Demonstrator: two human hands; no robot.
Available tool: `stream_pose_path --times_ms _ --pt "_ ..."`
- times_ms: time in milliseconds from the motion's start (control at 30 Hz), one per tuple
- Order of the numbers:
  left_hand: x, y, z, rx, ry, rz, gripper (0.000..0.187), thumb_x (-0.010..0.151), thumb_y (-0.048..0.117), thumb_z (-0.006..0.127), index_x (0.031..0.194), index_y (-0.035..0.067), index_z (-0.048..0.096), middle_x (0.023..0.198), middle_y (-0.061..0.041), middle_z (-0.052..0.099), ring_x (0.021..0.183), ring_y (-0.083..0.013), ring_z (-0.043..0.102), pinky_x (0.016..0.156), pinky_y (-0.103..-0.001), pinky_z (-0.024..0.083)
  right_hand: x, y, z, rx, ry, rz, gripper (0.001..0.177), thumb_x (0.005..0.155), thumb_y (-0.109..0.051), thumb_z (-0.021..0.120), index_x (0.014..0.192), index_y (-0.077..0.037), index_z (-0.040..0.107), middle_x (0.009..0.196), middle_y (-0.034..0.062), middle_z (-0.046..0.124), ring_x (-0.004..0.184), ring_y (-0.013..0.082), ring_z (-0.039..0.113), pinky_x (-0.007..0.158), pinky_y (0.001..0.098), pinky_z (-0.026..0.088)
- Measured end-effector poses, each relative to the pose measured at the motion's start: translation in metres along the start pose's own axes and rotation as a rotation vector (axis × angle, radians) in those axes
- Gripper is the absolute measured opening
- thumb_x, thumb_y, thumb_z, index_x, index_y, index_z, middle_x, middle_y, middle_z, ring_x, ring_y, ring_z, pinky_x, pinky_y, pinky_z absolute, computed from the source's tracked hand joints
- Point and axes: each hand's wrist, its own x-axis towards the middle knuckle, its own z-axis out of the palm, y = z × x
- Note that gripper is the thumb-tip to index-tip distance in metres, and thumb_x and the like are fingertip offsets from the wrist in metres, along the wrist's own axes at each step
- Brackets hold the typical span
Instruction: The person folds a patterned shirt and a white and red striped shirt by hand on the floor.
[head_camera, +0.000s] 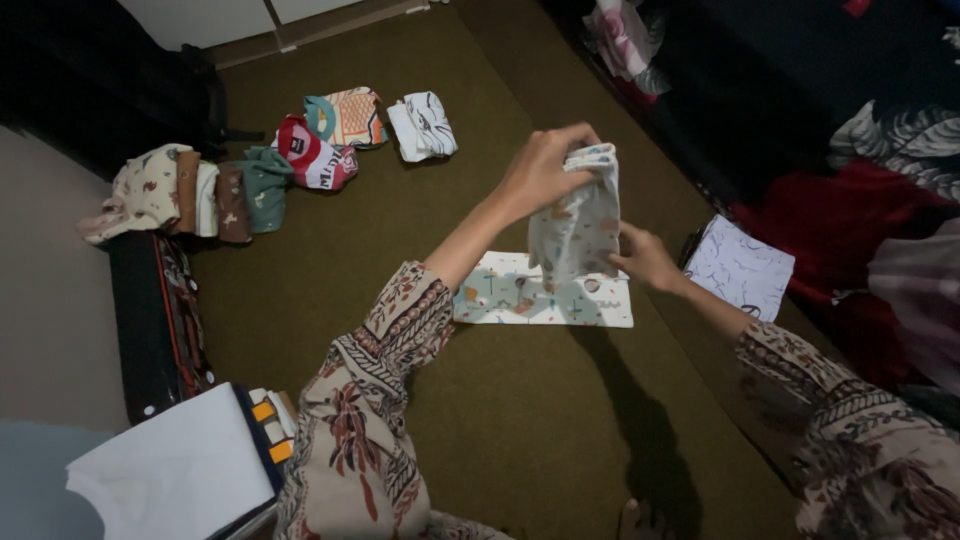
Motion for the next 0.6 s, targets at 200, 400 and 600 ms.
stream_pose_path --times_ms 200,400,600 --pt "-0.003 -0.020 -0.010 0.000 0.134 0.013 0.024 0.086 0.018 0.090 0.108 0.016 0.081 0.098 -0.004 0.089 0.087 -0.0171 0.087 0.078 -0.035 0.068 -0.004 0.009 -0.003 -0.025 0.085 -0.248 0.031 0.100 -0.014 0.080 0.129 -0.006 0.082 0.121 0.0172 0.085 0.104 0.0282 0.085 0.095 0.0423 0.070" --pt "-0.011 -0.040 -0.025 0.024 0.114 0.052 0.023 0.087 0.016 0.088 0.109 0.015 0.081 0.103 -0.005 0.089 0.092 -0.0176 0.087 0.081 -0.033 0.068 -0.020 -0.013 -0.034 -0.077 0.107 0.129 0.023 0.107 -0.017 0.070 0.126 -0.011 0.082 0.114 0.0132 0.085 0.082 0.0204 0.084 0.075 0.0356 0.067" --pt "-0.023 -0.050 -0.034 0.058 0.091 0.046 0.031 0.084 0.018 0.095 0.107 0.008 0.077 0.102 -0.012 0.088 0.094 -0.0244 0.086 0.082 -0.040 0.066 -0.025 0.003 -0.037 -0.182 0.122 -0.077 0.022 0.106 -0.019 0.074 0.123 -0.010 0.085 0.103 0.0125 0.087 0.071 0.0189 0.083 0.066 0.0348 0.068"
